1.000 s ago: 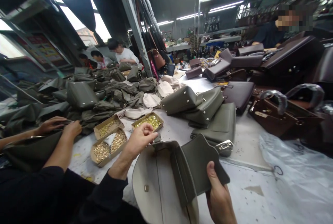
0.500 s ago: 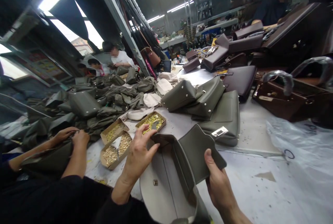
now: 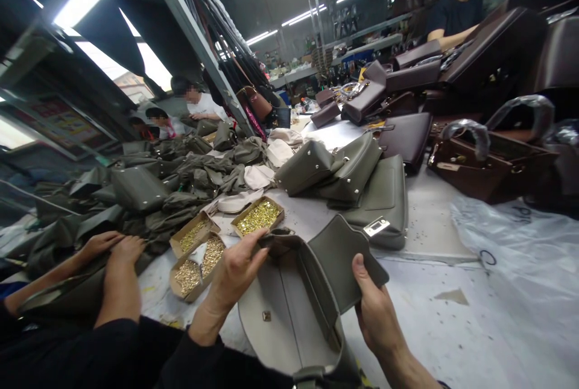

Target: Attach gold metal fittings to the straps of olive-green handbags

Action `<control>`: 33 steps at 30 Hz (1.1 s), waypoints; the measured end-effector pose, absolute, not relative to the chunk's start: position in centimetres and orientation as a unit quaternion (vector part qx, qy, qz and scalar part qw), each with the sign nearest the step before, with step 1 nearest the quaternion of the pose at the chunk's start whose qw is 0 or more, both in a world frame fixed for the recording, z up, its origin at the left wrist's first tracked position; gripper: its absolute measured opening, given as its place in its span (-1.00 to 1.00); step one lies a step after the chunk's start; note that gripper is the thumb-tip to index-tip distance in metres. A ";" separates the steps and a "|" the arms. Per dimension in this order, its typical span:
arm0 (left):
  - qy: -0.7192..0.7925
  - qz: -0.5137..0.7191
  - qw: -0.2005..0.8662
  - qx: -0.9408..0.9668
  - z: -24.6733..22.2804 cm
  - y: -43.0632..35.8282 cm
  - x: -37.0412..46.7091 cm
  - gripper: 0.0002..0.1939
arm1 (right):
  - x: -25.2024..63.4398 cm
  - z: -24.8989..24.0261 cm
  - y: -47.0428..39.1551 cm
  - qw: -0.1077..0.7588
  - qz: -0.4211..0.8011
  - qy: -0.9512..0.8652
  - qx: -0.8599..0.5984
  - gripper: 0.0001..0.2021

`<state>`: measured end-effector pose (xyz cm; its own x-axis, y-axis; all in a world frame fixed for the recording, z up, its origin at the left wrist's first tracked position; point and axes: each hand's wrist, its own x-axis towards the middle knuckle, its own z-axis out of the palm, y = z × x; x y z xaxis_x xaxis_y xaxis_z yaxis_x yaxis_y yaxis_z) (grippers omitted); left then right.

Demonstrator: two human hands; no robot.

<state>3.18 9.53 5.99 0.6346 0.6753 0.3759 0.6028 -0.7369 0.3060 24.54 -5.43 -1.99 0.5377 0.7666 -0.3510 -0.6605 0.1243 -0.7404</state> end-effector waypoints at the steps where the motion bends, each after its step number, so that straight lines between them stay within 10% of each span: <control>1: 0.359 0.239 0.089 0.898 6.1 9.6 3.2 -0.67 | 24.6 -2.2 -5.4 0.749 0.478 -0.059 -0.455 -0.33; 14: 0.461 0.306 0.272 0.787 7.2 11.2 4.8 -0.73 | 25.0 -0.8 -3.9 0.754 0.527 -0.003 -0.392 -0.29; 33: 0.484 0.292 0.222 0.795 7.3 9.5 5.4 -0.71 | 26.8 -1.1 -3.6 0.748 0.471 -0.056 -0.464 -0.39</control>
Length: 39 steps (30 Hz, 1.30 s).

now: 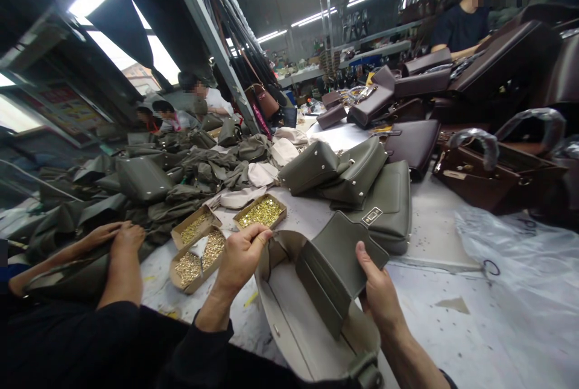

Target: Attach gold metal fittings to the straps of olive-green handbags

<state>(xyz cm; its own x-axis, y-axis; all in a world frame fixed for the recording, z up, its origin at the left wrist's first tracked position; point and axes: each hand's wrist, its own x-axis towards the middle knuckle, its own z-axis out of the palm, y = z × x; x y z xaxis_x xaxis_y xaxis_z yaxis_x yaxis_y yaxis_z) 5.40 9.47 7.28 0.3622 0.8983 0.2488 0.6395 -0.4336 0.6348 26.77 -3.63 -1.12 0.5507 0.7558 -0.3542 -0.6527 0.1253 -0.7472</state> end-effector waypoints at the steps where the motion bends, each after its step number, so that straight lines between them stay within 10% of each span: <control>1: 0.486 0.281 0.221 0.798 7.5 9.2 5.4 -0.71 | 27.2 -1.3 -3.8 0.736 0.461 -0.070 -0.491 -0.40; 22: 0.475 0.276 0.319 0.772 7.5 9.0 4.1 -0.72 | 28.0 -4.1 -4.1 0.612 0.429 -0.217 -0.628 -0.20; 26: 0.478 0.294 0.309 0.768 7.2 8.5 4.2 -0.75 | 29.4 -3.8 -3.6 0.628 0.239 -0.304 -0.675 -0.11; 30: 0.474 0.308 0.313 0.763 6.8 8.0 4.1 -0.75 | 30.0 0.5 -3.0 0.604 -0.016 -0.487 -0.630 -0.52; 39: 0.489 0.309 0.319 0.751 6.4 7.7 3.5 -0.73 | 22.2 4.0 2.3 0.461 0.365 -0.662 -0.464 -0.59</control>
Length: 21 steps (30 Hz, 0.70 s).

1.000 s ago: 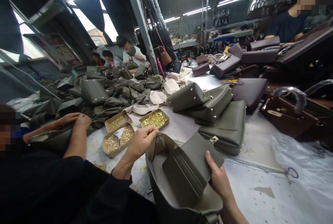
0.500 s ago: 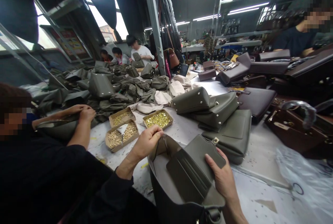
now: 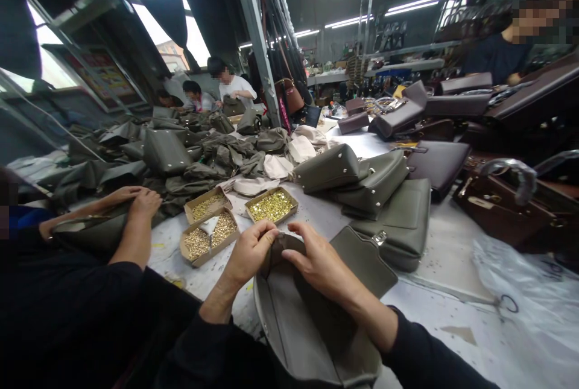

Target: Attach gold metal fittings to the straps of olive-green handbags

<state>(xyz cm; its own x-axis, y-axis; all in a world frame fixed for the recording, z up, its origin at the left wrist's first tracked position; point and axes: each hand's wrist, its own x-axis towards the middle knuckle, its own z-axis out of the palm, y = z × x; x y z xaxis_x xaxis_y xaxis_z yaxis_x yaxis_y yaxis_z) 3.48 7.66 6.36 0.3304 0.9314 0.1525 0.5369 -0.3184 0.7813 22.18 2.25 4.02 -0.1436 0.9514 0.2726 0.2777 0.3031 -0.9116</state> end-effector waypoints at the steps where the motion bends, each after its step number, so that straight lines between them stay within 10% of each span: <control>1: 0.488 0.310 0.328 0.747 6.3 7.7 3.2 -0.72 | 21.7 3.1 3.1 0.451 0.369 -0.660 -0.474 -0.66; 5: 0.482 0.317 0.355 0.736 5.8 8.0 2.5 -0.70 | 21.1 0.3 5.6 0.451 0.422 -0.655 -0.435 -0.90; 21: 0.513 0.374 0.594 0.494 2.8 8.9 2.8 -0.51 | 18.5 -4.0 5.9 0.523 0.674 -0.423 -0.304 -0.57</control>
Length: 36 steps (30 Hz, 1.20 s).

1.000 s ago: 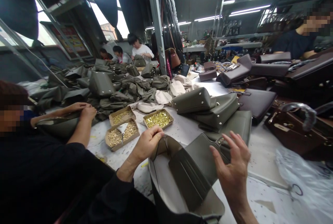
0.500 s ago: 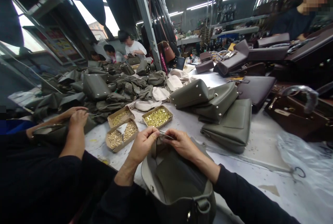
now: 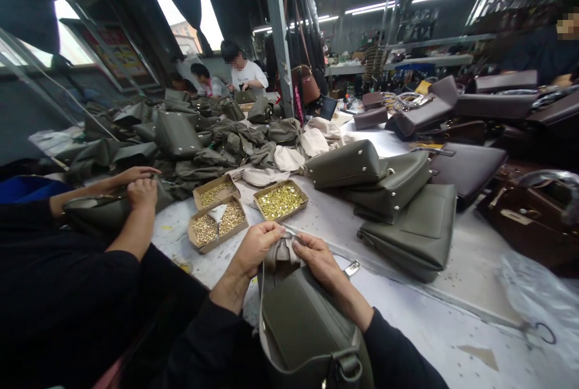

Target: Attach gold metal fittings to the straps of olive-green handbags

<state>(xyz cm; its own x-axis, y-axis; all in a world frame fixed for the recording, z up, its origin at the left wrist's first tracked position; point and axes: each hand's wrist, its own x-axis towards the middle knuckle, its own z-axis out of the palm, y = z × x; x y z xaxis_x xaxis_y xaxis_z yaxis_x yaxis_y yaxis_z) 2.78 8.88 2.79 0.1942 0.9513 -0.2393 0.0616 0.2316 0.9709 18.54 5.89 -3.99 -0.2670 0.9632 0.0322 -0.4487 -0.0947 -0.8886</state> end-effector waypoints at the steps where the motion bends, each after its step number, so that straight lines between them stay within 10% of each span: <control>1: 0.511 0.374 0.601 0.487 2.7 8.9 2.7 -0.51 | 18.5 -4.0 5.8 0.521 0.679 -0.418 -0.304 -0.57; 18: 0.440 0.389 0.702 0.404 0.0 9.9 2.4 -0.44 | 17.9 -4.9 5.5 0.512 0.684 -0.402 -0.329 -0.60; 28: 0.537 0.464 0.422 0.565 1.3 7.1 1.8 -0.68 | 17.7 -3.6 5.3 0.511 0.660 -0.413 -0.363 -0.59; 36: 0.490 0.452 0.499 0.554 0.5 5.9 0.7 -0.68 | 17.6 -2.9 5.0 0.509 0.644 -0.422 -0.386 -0.56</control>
<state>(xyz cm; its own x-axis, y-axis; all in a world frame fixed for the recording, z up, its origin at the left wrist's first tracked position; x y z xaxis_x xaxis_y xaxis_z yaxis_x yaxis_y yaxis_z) 0.68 5.87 0.48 0.1112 0.9937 0.0111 0.0926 -0.0215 0.9955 17.56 5.00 -2.95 -0.1840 0.9806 -0.0671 -0.3304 -0.1261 -0.9354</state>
